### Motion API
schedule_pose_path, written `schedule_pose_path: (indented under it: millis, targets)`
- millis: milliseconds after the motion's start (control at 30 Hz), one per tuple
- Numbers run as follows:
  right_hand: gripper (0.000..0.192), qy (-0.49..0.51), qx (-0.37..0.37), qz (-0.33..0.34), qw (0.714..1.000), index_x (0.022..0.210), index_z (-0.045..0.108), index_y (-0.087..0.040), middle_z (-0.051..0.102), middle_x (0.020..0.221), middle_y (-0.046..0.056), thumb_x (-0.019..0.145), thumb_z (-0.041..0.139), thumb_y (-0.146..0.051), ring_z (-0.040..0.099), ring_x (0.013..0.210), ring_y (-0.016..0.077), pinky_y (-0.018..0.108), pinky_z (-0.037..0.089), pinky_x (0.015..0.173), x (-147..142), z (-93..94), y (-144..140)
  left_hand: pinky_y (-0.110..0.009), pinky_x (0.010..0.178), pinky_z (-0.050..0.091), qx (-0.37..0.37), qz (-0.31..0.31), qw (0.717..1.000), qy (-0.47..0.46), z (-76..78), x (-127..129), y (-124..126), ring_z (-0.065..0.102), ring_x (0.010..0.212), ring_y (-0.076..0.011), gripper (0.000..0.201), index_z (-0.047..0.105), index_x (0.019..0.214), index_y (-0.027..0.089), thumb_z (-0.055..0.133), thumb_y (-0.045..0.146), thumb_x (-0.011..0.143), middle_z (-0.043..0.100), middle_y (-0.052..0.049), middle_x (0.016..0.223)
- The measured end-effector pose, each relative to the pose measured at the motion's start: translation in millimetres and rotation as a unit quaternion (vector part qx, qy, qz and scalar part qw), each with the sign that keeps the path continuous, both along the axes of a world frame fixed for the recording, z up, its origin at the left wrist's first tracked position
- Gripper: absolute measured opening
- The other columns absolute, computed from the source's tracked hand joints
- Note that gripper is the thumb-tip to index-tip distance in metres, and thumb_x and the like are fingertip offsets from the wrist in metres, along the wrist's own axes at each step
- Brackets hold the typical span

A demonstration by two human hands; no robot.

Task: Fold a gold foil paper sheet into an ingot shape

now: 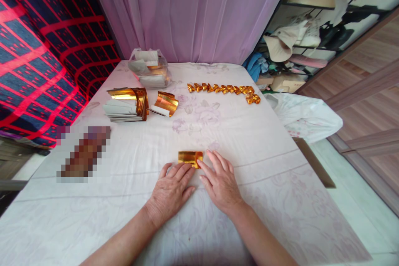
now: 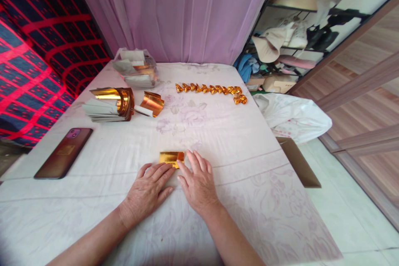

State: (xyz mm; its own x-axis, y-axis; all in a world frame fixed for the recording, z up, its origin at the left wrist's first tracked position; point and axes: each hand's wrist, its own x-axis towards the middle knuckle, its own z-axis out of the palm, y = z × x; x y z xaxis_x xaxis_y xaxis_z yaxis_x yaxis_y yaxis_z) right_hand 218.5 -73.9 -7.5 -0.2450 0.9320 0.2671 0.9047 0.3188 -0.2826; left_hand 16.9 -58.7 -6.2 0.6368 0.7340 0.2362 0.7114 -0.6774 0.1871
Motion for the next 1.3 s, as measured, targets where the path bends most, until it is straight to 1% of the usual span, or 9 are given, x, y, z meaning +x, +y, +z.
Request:
schedule_pose_path:
  millis: [33, 100, 233, 333, 500, 733, 900, 1100, 1300]
  targets:
    - [0.040, -0.028, -0.012, -0.009, 0.999, 0.133, 0.057, -0.027, 0.039, 0.151, 0.012, 0.093, 0.054, -0.032, 0.032, 0.139, 0.0318, 0.051, 0.030, 0.107, -4, 0.0, -4, -0.046, 0.104, 0.028, 0.000, 0.001, 1.000, 0.002, 0.4, 0, 0, 0.054, 0.118, -0.0239, 0.042, 0.053, 0.134, 0.021, 0.041, 0.042, 0.100, 0.063, -0.006, 0.129]
    - [0.046, -0.066, -0.032, -0.024, 0.997, 0.137, 0.054, -0.029, 0.035, 0.155, 0.012, 0.091, 0.058, -0.037, 0.027, 0.142, 0.0326, 0.053, 0.027, 0.109, -9, -1.6, -9, -0.046, 0.104, 0.030, -0.001, 0.002, 1.000, 0.009, 1.1, 0, 1, 0.054, 0.117, -0.0237, 0.043, 0.051, 0.136, 0.024, 0.044, 0.043, 0.099, 0.062, -0.005, 0.129]
    - [0.054, -0.098, -0.069, -0.025, 0.992, 0.143, 0.047, -0.030, 0.029, 0.158, 0.012, 0.091, 0.057, -0.043, 0.024, 0.145, 0.0332, 0.055, 0.022, 0.112, -10, -5.4, -12, -0.046, 0.103, 0.032, -0.006, 0.002, 1.000, 0.016, 2.3, 2, 3, 0.054, 0.117, -0.0242, 0.044, 0.051, 0.136, 0.025, 0.044, 0.046, 0.098, 0.062, -0.005, 0.128]
    - [0.057, -0.101, -0.081, -0.028, 0.991, 0.145, 0.044, -0.029, 0.027, 0.158, 0.012, 0.092, 0.056, -0.045, 0.023, 0.145, 0.0340, 0.055, 0.022, 0.112, -8, -5.8, -14, -0.047, 0.103, 0.031, -0.009, 0.004, 1.000, 0.017, 2.7, 3, 2, 0.054, 0.116, -0.0245, 0.044, 0.053, 0.135, 0.024, 0.044, 0.047, 0.098, 0.062, -0.005, 0.128]
    - [0.056, -0.098, -0.089, -0.044, 0.990, 0.145, 0.045, -0.030, 0.027, 0.158, 0.014, 0.092, 0.055, -0.046, 0.025, 0.145, 0.0346, 0.056, 0.023, 0.111, -6, -6.8, -17, -0.047, 0.105, 0.030, -0.001, 0.010, 1.000, 0.010, 1.0, 2, 1, 0.055, 0.117, -0.0241, 0.043, 0.056, 0.131, 0.023, 0.043, 0.046, 0.098, 0.063, -0.005, 0.128]
    - [0.053, -0.085, -0.094, -0.053, 0.991, 0.142, 0.049, -0.033, 0.030, 0.157, 0.012, 0.091, 0.057, -0.045, 0.027, 0.144, 0.0342, 0.055, 0.025, 0.111, -6, -5.0, -17, -0.045, 0.109, 0.028, 0.024, 0.008, 1.000, 0.010, -4.5, -8, 1, 0.056, 0.119, -0.0220, 0.038, 0.058, 0.129, 0.022, 0.042, 0.039, 0.100, 0.065, -0.005, 0.128]
    - [0.053, -0.067, -0.078, -0.056, 0.993, 0.140, 0.051, -0.032, 0.033, 0.156, 0.013, 0.090, 0.060, -0.045, 0.030, 0.142, 0.0348, 0.057, 0.028, 0.110, -6, -6.0, -18, -0.044, 0.109, 0.030, 0.035, -0.011, 0.999, 0.037, -2.2, -22, 3, 0.056, 0.120, -0.0226, 0.037, 0.058, 0.130, 0.022, 0.036, 0.032, 0.101, 0.065, -0.006, 0.129]
    - [0.051, -0.066, -0.068, -0.056, 0.994, 0.138, 0.053, -0.031, 0.035, 0.155, 0.013, 0.090, 0.059, -0.046, 0.031, 0.141, 0.0351, 0.057, 0.028, 0.109, -6, -7.3, -18, -0.043, 0.108, 0.030, 0.038, 0.008, 0.998, 0.042, -0.4, -39, 4, 0.057, 0.120, -0.0218, 0.035, 0.059, 0.128, 0.025, 0.040, 0.027, 0.099, 0.065, -0.005, 0.128]
    - [0.051, -0.069, -0.066, -0.053, 0.994, 0.139, 0.053, -0.031, 0.035, 0.154, 0.014, 0.090, 0.058, -0.045, 0.031, 0.141, 0.0349, 0.057, 0.028, 0.109, -6, -7.7, -17, -0.044, 0.106, 0.032, 0.040, 0.023, 0.998, 0.041, 4.3, -41, 5, 0.058, 0.118, -0.0228, 0.032, 0.063, 0.123, 0.024, 0.042, 0.026, 0.098, 0.067, -0.005, 0.125]
